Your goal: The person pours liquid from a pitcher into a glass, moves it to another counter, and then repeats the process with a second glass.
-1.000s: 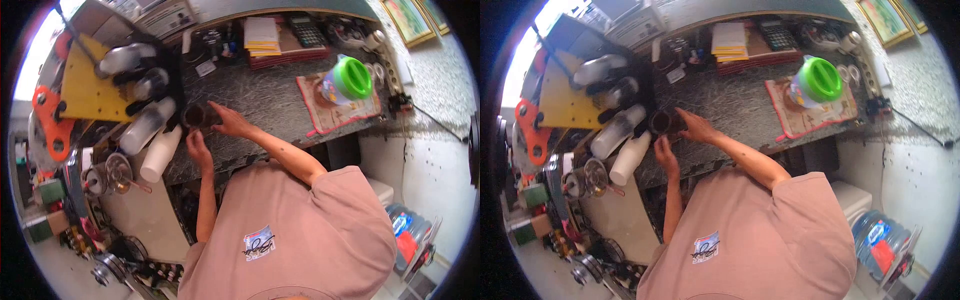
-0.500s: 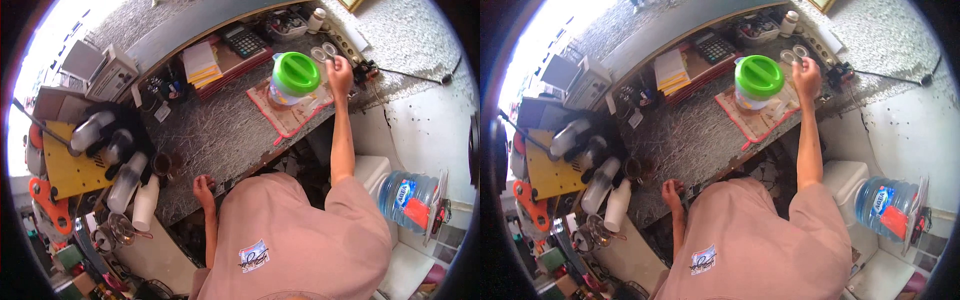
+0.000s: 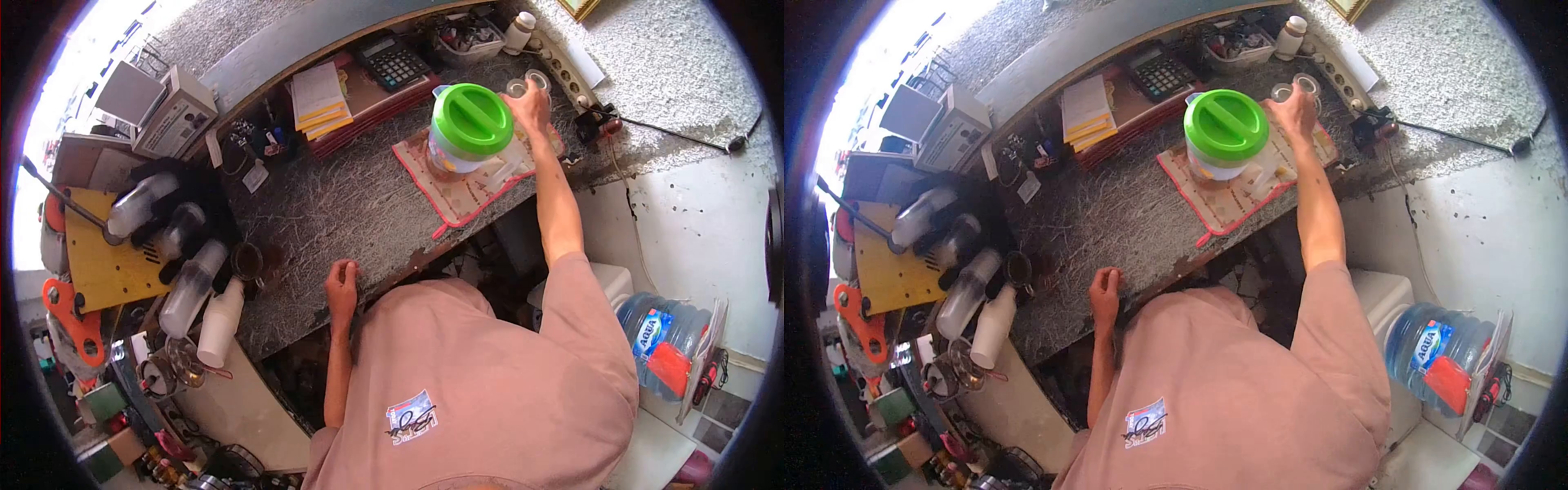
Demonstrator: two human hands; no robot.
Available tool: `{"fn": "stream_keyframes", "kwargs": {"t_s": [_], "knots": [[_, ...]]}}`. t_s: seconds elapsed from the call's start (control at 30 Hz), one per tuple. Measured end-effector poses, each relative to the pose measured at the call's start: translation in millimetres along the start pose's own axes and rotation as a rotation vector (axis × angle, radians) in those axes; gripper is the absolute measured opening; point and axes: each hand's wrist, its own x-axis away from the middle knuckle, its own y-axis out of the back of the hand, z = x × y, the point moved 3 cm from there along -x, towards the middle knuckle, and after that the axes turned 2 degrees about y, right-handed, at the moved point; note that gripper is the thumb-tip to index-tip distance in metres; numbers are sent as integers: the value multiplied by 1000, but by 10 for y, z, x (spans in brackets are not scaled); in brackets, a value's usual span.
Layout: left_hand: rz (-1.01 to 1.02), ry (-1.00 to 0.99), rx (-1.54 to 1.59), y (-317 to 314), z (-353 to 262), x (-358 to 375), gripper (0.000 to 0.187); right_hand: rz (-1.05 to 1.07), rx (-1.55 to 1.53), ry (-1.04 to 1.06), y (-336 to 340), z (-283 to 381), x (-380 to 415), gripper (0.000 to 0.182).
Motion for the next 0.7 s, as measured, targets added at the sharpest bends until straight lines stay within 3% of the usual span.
{"fn": "stream_keyframes", "kwargs": {"t_s": [0.17, 0.3, 0.37, 0.43, 0.47, 0.5, 0.57, 0.63, 0.67, 0.7], "knots": [[32, -9, -68, 20, -29, 55, 18, -103, 18, -55, 636, -10, 682, 77], [49, 19, -29, 43, 43, 44, 17, 16, -3, -154, 1017, -433, 1454, 72], [48, 31, -38, 57, 11, 61, 16, 312, -496, -508, 1060, -759, 1909, 65], [81, -24, -45, 61, -36, 54, 16, 363, -828, -719, 1130, -786, 2398, 53], [69, -18, -46, 90, -80, 52, 16, 389, -965, -779, 1082, -777, 2632, 50], [187, 34, -51, 76, -144, 61, 23, 413, -1100, -840, 983, -729, 2822, 47], [309, 89, -54, 51, -330, 109, 32, 534, -1338, -818, 796, -324, 3098, 45], [475, 43, -1, -33, -586, 149, 65, 721, -1610, -915, 444, 160, 3245, 47], [475, 43, 2, -62, -663, 159, 65, 777, -1701, -906, 312, 469, 3281, 49], [455, -14, 3, -78, -745, 168, 80, 836, -1794, -896, 197, 799, 3316, 50]]}}
